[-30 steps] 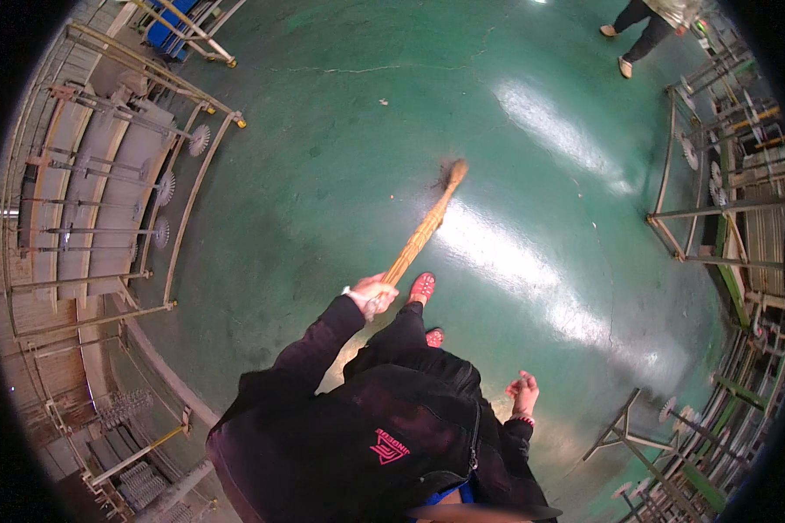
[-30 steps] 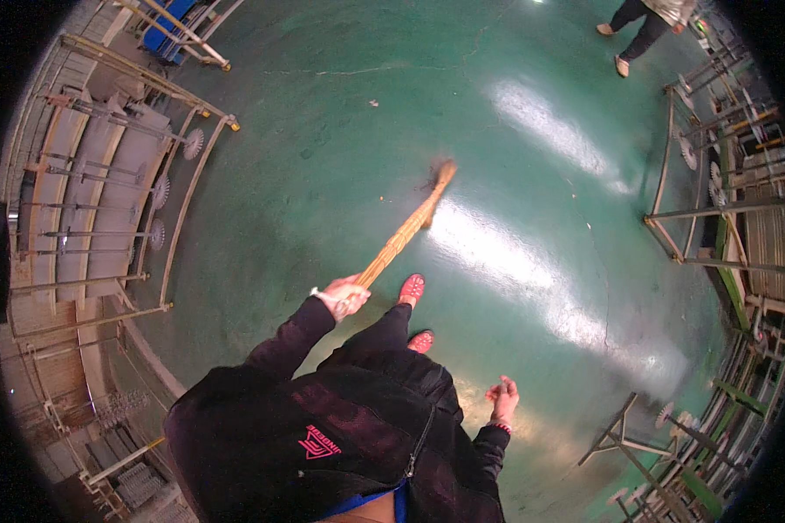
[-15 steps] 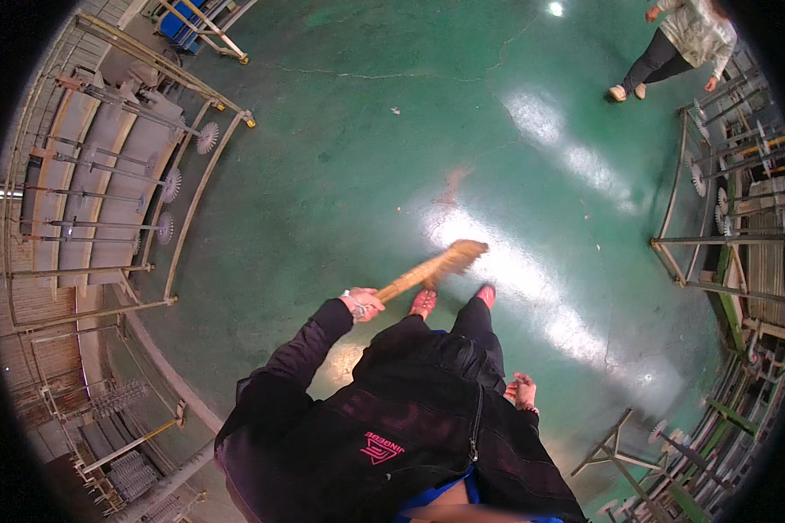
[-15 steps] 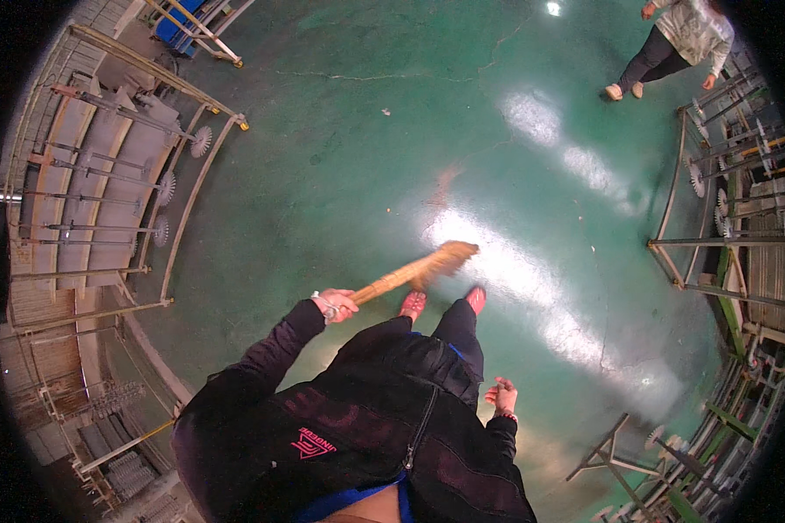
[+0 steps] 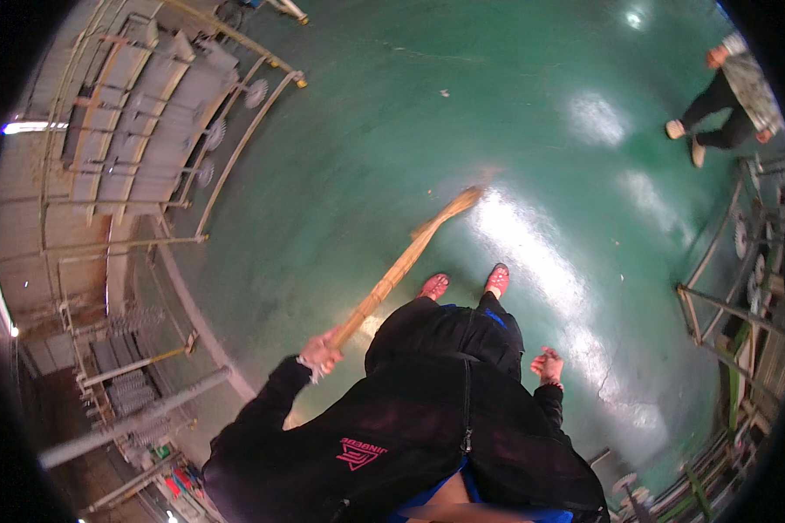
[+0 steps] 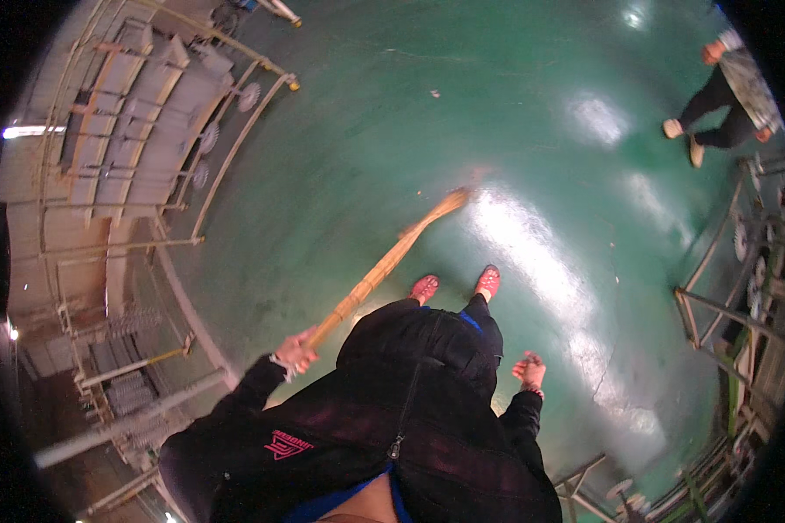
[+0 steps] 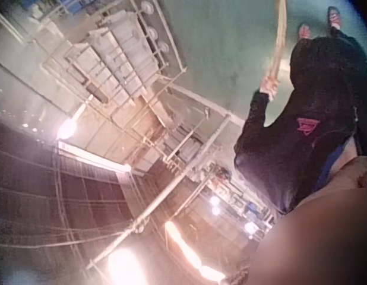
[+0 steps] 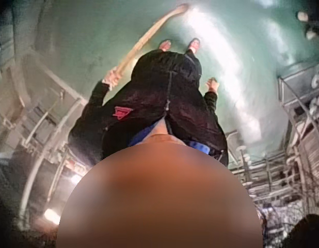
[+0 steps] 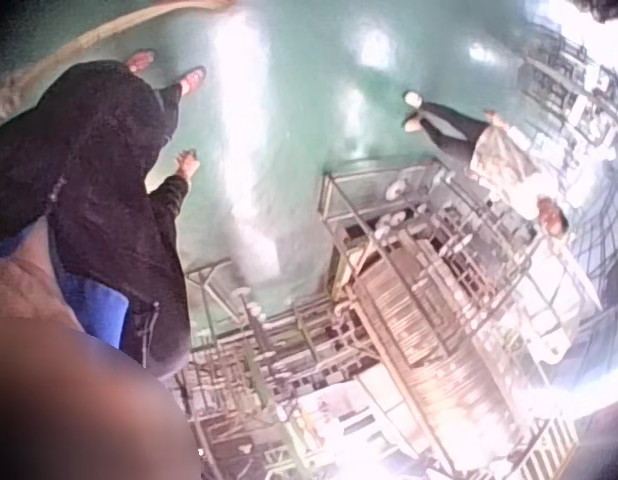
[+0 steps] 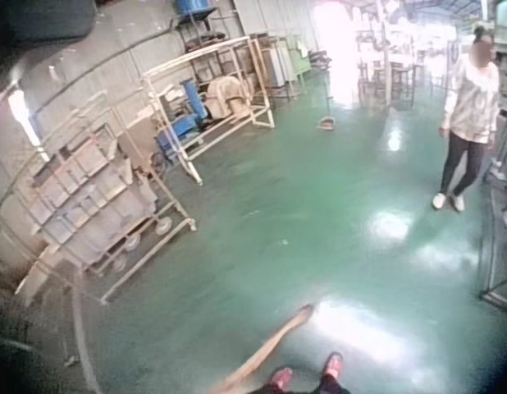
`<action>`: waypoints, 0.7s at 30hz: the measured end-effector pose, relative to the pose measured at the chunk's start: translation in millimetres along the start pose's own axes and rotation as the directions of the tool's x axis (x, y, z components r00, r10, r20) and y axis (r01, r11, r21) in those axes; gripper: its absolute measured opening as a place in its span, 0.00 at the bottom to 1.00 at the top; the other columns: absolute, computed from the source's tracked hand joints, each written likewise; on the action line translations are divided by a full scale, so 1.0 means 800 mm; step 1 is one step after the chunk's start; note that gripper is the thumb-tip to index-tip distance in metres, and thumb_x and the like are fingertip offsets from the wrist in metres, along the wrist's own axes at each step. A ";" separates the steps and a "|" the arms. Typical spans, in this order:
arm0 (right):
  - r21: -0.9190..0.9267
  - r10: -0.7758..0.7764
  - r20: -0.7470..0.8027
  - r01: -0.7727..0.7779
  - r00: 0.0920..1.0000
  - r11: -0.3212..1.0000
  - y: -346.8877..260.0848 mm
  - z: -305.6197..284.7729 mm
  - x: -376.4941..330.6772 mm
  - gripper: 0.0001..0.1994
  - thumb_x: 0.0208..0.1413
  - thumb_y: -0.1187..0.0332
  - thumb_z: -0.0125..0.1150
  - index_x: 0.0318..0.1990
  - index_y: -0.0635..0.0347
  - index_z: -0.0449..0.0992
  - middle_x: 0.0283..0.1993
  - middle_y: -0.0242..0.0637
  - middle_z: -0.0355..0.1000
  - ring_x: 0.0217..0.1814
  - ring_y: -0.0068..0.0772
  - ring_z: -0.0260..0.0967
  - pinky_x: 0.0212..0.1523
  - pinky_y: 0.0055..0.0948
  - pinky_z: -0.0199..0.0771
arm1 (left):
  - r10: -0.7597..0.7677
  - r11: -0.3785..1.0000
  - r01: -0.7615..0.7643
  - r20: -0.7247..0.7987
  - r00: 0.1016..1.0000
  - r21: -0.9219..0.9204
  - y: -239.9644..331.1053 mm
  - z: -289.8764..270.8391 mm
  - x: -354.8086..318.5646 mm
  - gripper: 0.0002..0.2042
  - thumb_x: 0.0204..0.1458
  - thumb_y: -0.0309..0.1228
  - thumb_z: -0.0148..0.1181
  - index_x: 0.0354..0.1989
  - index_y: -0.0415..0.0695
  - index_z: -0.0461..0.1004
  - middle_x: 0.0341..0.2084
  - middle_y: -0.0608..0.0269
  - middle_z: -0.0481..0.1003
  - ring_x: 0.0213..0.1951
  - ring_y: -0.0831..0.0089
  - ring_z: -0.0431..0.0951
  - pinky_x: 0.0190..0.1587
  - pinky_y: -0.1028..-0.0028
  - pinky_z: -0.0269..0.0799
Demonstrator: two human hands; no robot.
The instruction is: The person sweeps debris on a green factory floor using a broom and dustpan, gathering material into the dustpan. Another person stands nearby and briefly interacts. The person continues sweeping different areas and collects debris into the dustpan.
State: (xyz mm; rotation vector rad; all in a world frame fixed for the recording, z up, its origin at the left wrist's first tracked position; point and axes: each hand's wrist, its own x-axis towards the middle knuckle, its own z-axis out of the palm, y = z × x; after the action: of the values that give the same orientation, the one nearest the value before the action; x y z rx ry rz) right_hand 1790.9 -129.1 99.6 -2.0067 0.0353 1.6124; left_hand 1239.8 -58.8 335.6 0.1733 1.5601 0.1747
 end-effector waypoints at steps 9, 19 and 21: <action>-0.178 0.066 0.080 -0.051 0.995 0.983 -0.087 -0.028 0.040 0.13 0.49 0.74 0.37 0.41 0.55 0.67 0.20 0.35 0.65 0.16 0.28 0.63 0.16 0.26 0.68 | -0.018 0.857 -0.080 -0.184 0.983 -0.510 -0.177 0.035 0.057 0.09 0.39 0.24 0.50 0.31 0.42 0.63 0.10 0.65 0.63 0.10 0.74 0.63 0.09 0.74 0.62; -0.420 0.005 0.029 0.008 1.000 0.908 -0.153 -0.101 -0.003 0.12 0.50 0.73 0.39 0.41 0.58 0.66 0.20 0.37 0.65 0.17 0.29 0.64 0.17 0.26 0.67 | 0.244 0.386 0.123 0.230 0.942 -0.914 -0.084 0.015 0.313 0.18 0.47 0.38 0.49 0.07 0.46 0.61 0.03 0.67 0.59 0.05 0.75 0.59 0.07 0.78 0.49; -0.403 -0.019 -0.039 0.001 0.999 0.915 -0.158 -0.120 -0.013 0.13 0.48 0.73 0.40 0.41 0.57 0.67 0.21 0.37 0.66 0.16 0.29 0.64 0.16 0.26 0.68 | 0.046 0.791 0.025 0.100 0.994 -0.612 -0.062 0.070 0.356 0.19 0.46 0.39 0.51 0.07 0.45 0.61 0.04 0.66 0.61 0.06 0.74 0.58 0.07 0.76 0.47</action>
State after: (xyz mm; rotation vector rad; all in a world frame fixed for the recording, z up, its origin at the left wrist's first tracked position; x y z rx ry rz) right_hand 1918.5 -67.4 171.1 -2.3420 -0.3178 1.6743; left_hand 1296.8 -44.7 46.8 -0.3210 1.3181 0.6628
